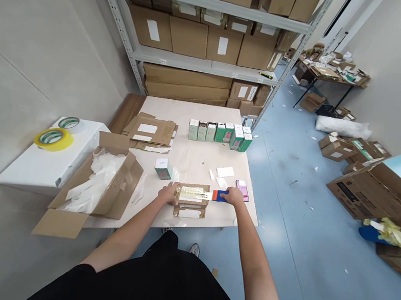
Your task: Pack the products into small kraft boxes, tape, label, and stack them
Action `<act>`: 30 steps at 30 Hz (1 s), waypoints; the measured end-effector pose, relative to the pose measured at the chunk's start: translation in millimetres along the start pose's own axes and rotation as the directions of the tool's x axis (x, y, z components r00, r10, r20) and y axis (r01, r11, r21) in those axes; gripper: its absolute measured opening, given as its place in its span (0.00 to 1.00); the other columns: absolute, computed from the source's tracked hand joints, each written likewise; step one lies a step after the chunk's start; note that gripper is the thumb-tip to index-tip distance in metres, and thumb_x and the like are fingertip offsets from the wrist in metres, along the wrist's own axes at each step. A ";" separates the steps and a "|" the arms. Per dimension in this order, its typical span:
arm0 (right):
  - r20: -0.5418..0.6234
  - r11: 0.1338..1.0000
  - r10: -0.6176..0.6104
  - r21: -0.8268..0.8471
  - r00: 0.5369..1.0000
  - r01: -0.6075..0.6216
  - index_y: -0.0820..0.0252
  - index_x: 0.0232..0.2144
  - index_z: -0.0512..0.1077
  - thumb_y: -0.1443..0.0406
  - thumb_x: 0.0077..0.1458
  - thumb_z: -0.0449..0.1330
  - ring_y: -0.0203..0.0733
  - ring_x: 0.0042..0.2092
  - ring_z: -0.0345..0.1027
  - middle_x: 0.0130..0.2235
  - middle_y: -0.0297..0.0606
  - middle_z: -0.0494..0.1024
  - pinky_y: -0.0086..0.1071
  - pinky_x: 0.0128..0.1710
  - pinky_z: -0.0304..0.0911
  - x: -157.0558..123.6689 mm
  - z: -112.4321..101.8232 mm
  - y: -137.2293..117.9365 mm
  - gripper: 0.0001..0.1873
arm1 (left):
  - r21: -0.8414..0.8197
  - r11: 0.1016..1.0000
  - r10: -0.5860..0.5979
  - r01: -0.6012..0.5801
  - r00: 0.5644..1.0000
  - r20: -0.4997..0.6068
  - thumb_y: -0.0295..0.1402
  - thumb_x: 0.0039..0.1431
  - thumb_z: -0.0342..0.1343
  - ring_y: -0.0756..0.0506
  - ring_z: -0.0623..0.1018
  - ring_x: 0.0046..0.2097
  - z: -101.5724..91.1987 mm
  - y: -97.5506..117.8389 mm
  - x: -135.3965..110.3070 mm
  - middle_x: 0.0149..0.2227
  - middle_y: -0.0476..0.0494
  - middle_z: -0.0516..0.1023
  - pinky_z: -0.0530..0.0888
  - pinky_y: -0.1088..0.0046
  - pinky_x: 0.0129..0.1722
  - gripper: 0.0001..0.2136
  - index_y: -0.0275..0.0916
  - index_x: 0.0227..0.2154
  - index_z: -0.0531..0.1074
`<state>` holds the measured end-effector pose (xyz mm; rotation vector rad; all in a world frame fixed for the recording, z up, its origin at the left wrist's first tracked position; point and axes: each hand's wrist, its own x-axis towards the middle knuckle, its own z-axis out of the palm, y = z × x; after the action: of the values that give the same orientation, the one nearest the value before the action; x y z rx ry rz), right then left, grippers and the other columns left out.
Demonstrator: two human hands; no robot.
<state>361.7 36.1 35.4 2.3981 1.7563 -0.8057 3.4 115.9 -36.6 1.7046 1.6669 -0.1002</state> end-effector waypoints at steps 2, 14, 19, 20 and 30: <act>0.001 1.000 0.000 -0.004 1.000 0.000 0.59 0.47 0.81 0.50 0.55 0.67 0.56 0.48 0.77 0.46 0.50 0.83 0.35 0.40 0.66 -1.2 3.0 -2.6 0.23 | 0.183 0.982 0.041 -0.044 0.999 0.020 0.27 0.21 0.77 0.23 0.60 0.68 2.7 11.1 -0.4 0.72 0.31 0.54 0.68 0.54 0.57 0.52 0.48 0.59 0.67; -0.005 0.997 0.067 0.037 0.998 -0.067 0.58 0.49 0.80 0.49 0.56 0.66 0.50 0.47 0.77 0.46 0.47 0.83 0.31 0.39 0.65 -12.2 2.1 -7.1 0.25 | 0.467 0.861 0.138 -0.203 0.976 0.170 0.32 0.34 0.76 0.23 0.43 0.74 14.3 47.6 3.3 0.74 0.28 0.47 0.52 0.41 0.67 0.60 0.47 0.72 0.50; -0.019 0.998 0.061 0.010 0.998 -0.061 0.57 0.48 0.80 0.49 0.56 0.67 0.50 0.48 0.77 0.47 0.46 0.83 0.30 0.39 0.64 -9.9 1.9 -9.6 0.24 | 0.462 0.859 0.151 -0.220 0.972 0.181 0.38 0.26 0.80 0.19 0.47 0.73 26.0 69.2 7.5 0.73 0.18 0.49 0.40 0.37 0.69 0.68 0.38 0.72 0.50; -0.018 0.998 0.061 0.007 0.998 -0.061 0.57 0.48 0.80 0.48 0.56 0.67 0.51 0.48 0.77 0.47 0.46 0.83 0.30 0.39 0.65 -9.3 1.6 -10.0 0.24 | 0.459 0.860 0.160 -0.224 0.972 0.175 0.38 0.25 0.80 0.19 0.49 0.72 27.5 71.8 7.7 0.72 0.18 0.51 0.42 0.37 0.69 0.68 0.39 0.73 0.49; -0.020 0.998 0.057 -0.040 0.998 -0.058 0.57 0.47 0.80 0.49 0.57 0.66 0.51 0.48 0.77 0.47 0.47 0.83 0.31 0.39 0.64 -3.6 3.0 -12.4 0.23 | 0.315 0.905 0.232 -0.286 0.953 0.197 0.31 0.40 0.74 0.23 0.42 0.74 57.0 94.7 5.6 0.75 0.30 0.47 0.60 0.45 0.66 0.60 0.48 0.74 0.46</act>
<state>348.6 36.2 37.5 2.4258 1.6854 -0.7354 112.9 100.6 -39.3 2.1055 1.3486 -0.4044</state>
